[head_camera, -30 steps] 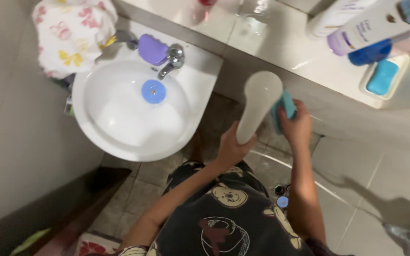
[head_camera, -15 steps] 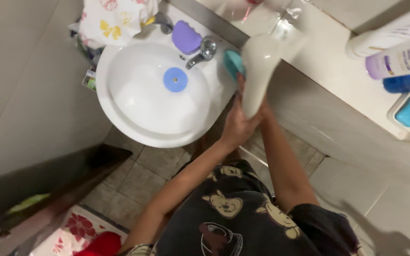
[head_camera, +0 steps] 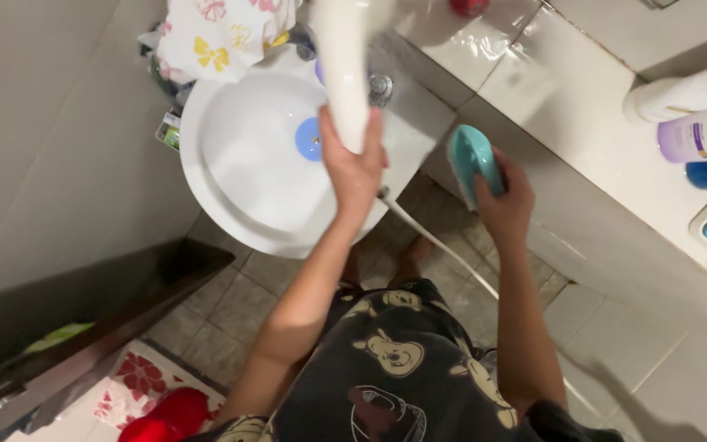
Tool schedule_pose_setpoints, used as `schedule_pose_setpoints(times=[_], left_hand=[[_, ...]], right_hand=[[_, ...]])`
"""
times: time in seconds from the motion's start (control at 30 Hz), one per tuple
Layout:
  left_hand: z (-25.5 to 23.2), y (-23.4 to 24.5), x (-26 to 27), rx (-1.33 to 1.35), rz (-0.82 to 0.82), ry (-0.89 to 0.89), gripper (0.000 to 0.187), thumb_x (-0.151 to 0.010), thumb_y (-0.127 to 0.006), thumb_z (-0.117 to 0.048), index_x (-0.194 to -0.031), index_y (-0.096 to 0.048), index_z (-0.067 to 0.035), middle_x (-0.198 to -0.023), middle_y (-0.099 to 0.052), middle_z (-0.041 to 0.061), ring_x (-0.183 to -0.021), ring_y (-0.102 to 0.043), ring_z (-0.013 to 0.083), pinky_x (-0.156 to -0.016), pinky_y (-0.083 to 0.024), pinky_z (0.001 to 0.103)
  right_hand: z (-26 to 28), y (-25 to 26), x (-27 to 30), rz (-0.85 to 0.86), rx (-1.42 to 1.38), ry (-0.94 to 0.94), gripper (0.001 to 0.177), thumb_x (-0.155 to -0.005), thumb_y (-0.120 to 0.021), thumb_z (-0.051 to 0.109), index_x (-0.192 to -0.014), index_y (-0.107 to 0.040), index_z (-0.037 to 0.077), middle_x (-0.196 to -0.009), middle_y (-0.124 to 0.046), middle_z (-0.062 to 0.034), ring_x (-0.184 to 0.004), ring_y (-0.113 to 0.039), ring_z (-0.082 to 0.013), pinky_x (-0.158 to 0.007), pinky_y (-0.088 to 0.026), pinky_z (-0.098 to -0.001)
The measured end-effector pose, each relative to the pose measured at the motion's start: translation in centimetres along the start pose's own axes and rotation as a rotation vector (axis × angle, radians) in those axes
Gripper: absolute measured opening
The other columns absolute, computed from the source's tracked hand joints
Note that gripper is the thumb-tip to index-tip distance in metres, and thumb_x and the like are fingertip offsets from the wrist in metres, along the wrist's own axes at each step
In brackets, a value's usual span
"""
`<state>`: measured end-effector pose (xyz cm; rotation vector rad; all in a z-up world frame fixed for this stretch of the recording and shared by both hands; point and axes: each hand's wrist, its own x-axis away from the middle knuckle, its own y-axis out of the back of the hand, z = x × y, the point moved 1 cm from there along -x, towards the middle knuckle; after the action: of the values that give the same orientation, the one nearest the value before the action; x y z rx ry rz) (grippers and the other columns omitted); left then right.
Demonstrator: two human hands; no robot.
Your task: The person uses a brush and water to scrub the bathroom sink, faucet, and surrounding wall area, then rearranges various toiletries on the shelf.
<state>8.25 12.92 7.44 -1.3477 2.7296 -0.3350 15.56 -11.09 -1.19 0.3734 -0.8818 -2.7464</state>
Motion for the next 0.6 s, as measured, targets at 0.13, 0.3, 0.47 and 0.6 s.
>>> schedule_pose_setpoints(times=[0.13, 0.3, 0.47, 0.6], left_hand=[[-0.8, 1.3, -3.2, 0.022, -0.050, -0.040, 0.027, -0.103, -0.065, -0.016, -0.117, -0.046, -0.003, -0.082, -0.057, 0.003, -0.048, -0.052, 0.0102, -0.042, -0.044, 0.028], [-0.8, 1.9, -5.5, 0.012, -0.066, -0.033, 0.019, -0.103, -0.063, -0.013, -0.109, -0.048, -0.003, -0.079, -0.057, 0.004, -0.048, -0.050, 0.0110, -0.041, -0.043, 0.029], [-0.5, 1.5, -6.2, -0.010, -0.070, 0.037, 0.019, -0.103, -0.063, -0.018, -0.105, -0.048, -0.005, -0.068, -0.050, 0.003, -0.044, -0.047, 0.0116, -0.040, -0.041, 0.030], [0.6, 1.4, -5.9, 0.005, 0.013, 0.115, 0.020, -0.103, -0.064, -0.019, -0.107, -0.049, -0.005, -0.069, -0.051, 0.003, -0.047, -0.047, 0.0109, -0.041, -0.042, 0.030]], right_hand=[[-0.3, 2.4, 1.6, -0.053, -0.056, -0.151, 0.043, -0.092, -0.074, 0.008, -0.135, -0.067, 0.005, -0.106, -0.071, -0.0128, -0.093, -0.067, -0.0182, -0.083, -0.054, -0.0320], [-1.2, 2.9, 2.7, -0.080, -0.162, -0.213, 0.042, -0.094, -0.071, 0.005, -0.136, -0.066, 0.003, -0.108, -0.072, -0.0103, -0.097, -0.068, -0.0145, -0.087, -0.055, -0.0296], [-1.8, 2.2, 3.1, -0.083, -0.253, -0.235, 0.042, -0.095, -0.071, 0.003, -0.136, -0.065, 0.002, -0.108, -0.070, -0.0086, -0.097, -0.065, -0.0125, -0.086, -0.053, -0.0274], [-2.6, 2.0, 3.1, -0.079, -0.319, -0.261, 0.041, -0.095, -0.071, 0.004, -0.136, -0.065, 0.002, -0.108, -0.070, -0.0065, -0.096, -0.065, -0.0109, -0.086, -0.054, -0.0259]])
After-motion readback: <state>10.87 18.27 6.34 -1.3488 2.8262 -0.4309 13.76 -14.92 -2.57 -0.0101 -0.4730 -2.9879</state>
